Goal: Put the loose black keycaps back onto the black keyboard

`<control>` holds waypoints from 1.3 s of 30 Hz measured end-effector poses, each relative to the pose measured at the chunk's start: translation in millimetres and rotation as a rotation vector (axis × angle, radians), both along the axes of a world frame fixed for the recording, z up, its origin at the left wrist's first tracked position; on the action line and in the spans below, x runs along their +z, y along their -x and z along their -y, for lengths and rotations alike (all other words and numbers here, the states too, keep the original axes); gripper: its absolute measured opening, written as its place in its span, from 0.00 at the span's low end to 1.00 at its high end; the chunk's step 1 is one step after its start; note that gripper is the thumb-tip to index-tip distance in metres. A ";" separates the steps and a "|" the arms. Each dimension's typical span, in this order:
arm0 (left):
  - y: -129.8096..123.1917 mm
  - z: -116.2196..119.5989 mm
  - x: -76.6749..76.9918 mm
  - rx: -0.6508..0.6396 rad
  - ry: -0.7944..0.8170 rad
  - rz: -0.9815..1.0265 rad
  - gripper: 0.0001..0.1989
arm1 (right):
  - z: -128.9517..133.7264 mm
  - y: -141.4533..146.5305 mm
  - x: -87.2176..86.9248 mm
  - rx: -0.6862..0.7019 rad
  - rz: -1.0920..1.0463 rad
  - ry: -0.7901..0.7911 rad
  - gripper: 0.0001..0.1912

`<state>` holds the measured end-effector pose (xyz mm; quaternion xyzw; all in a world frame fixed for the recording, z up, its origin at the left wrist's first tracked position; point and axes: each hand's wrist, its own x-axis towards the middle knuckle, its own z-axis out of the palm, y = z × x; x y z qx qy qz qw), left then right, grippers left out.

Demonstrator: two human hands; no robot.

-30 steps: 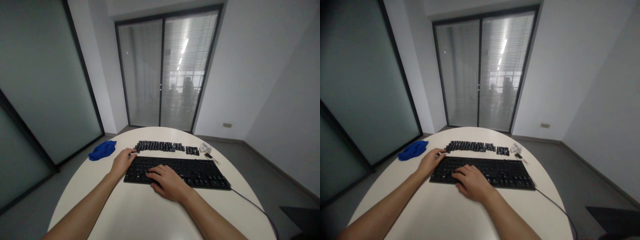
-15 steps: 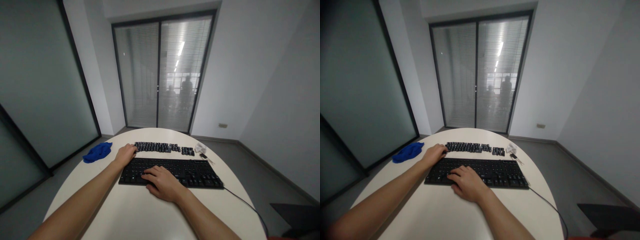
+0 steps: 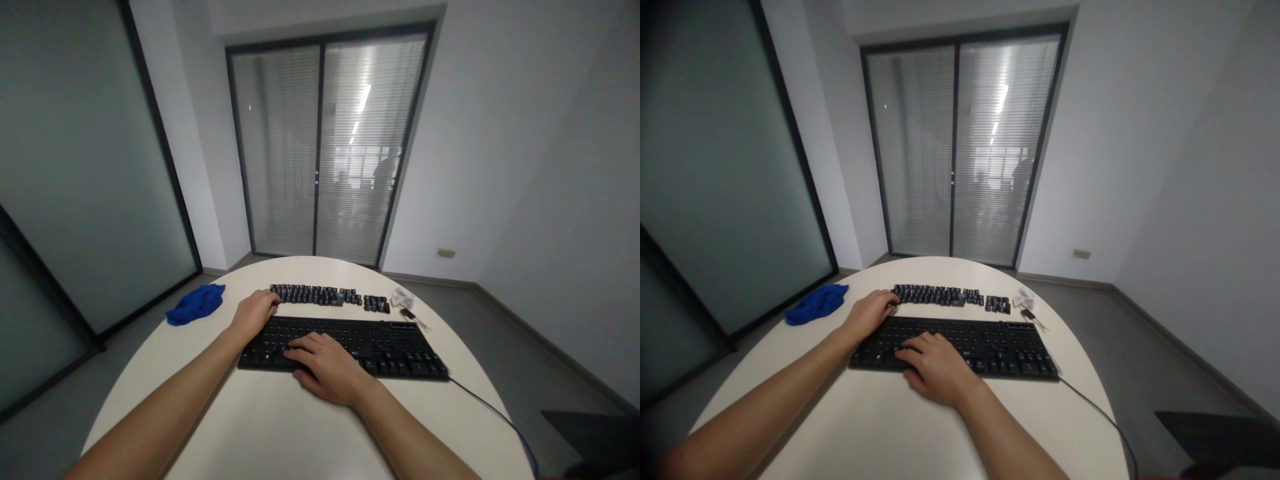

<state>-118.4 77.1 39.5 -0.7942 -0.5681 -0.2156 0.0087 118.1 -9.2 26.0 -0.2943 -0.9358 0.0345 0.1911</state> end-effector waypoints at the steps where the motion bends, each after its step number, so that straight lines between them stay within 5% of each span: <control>1: 0.7 4.4 -0.3 -0.001 -0.009 0.031 0.12 | -0.1 -0.1 0.0 -0.001 -0.001 0.002 0.19; 12: 6.3 50.9 -12.4 -0.255 0.224 0.765 0.11 | 2.3 4.2 1.6 -0.051 -0.053 0.016 0.16; 17: -5.4 56.0 -14.1 -0.351 0.325 0.850 0.11 | -1.3 10.7 -2.9 -0.199 -0.212 -0.038 0.11; 23: -14.8 63.4 -17.6 -0.405 0.467 0.951 0.16 | -4.1 11.8 -3.4 -0.211 -0.299 -0.078 0.14; 39: -19.5 70.5 -11.3 -0.403 0.396 0.963 0.17 | -4.9 8.4 -2.1 -0.166 -0.395 -0.076 0.09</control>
